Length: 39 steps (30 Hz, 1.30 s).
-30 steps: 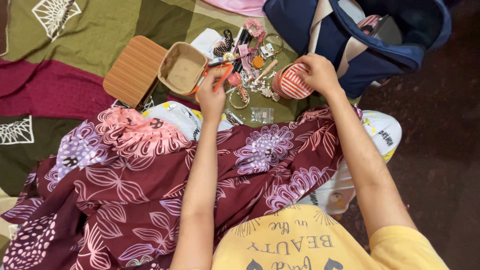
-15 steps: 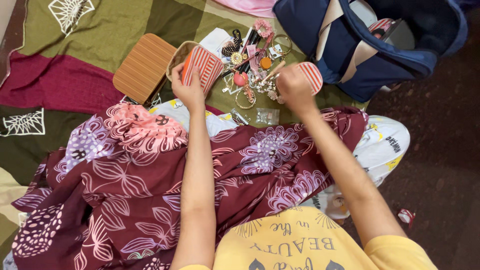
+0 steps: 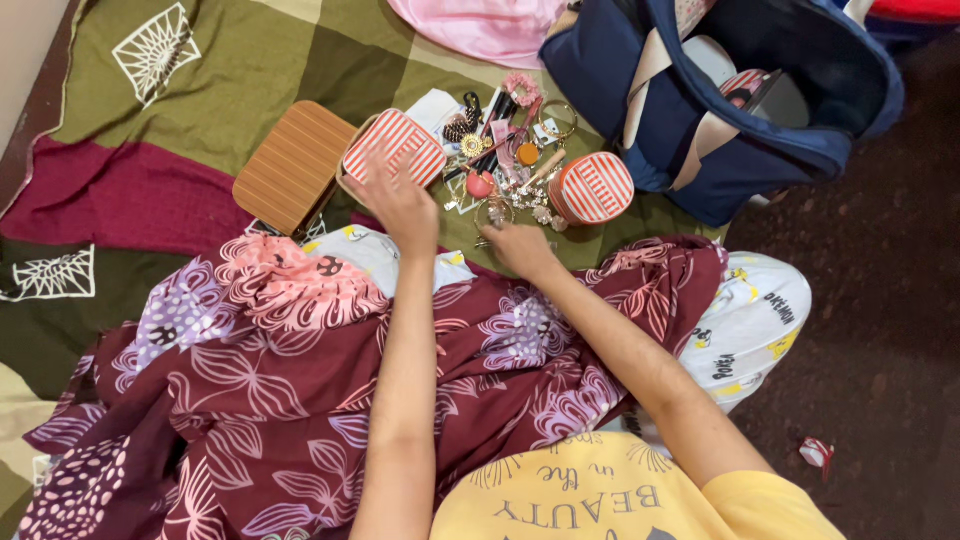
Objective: The person takes a bag from a shelf and places it on a bed, then sits on the floor to remove small cases, jewelry items, and accessories from the bag and arrange them on the bed surface.
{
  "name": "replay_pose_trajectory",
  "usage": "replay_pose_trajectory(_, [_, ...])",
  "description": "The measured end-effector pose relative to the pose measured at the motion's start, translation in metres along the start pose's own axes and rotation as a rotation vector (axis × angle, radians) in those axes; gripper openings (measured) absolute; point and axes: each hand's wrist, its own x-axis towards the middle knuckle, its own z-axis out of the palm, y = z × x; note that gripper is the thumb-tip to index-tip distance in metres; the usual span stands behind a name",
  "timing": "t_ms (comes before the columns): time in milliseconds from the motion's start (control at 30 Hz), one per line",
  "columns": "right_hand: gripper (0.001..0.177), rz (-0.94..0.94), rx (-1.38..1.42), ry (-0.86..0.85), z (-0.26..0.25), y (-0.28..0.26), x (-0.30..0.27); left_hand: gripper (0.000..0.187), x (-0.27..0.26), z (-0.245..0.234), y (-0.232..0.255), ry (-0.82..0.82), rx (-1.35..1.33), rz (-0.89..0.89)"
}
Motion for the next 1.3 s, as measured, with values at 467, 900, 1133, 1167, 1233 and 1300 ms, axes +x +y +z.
replay_pose_trajectory(467, [0.062,0.424,0.242,0.135,-0.018,0.035,0.035,0.061,-0.067,0.088,0.002,-0.621,-0.142,0.231])
replay_pose_trajectory(900, [0.051,0.515,0.284,0.205,-0.034,0.028,0.066,0.022,-0.058,0.081,0.002,-0.650,-0.200,0.087])
replay_pose_trajectory(1133, [0.056,0.215,0.341,0.251,-0.017,-0.029,0.007,0.020,-0.047,0.072,0.007,-0.655,-0.203,-0.007])
replay_pose_trajectory(1167, [0.056,0.153,0.352,0.271,-0.015,-0.030,0.003,0.021,-0.045,0.070,0.008,-0.669,-0.207,-0.021])
replay_pose_trajectory(1233, [0.053,0.210,0.377,0.215,-0.012,-0.027,0.002,0.026,-0.043,0.068,0.010,-0.654,-0.214,-0.027])
replay_pose_trajectory(1300, [0.053,0.280,0.350,0.223,-0.011,-0.018,0.002,0.032,-0.041,0.066,0.012,-0.670,-0.213,-0.052])
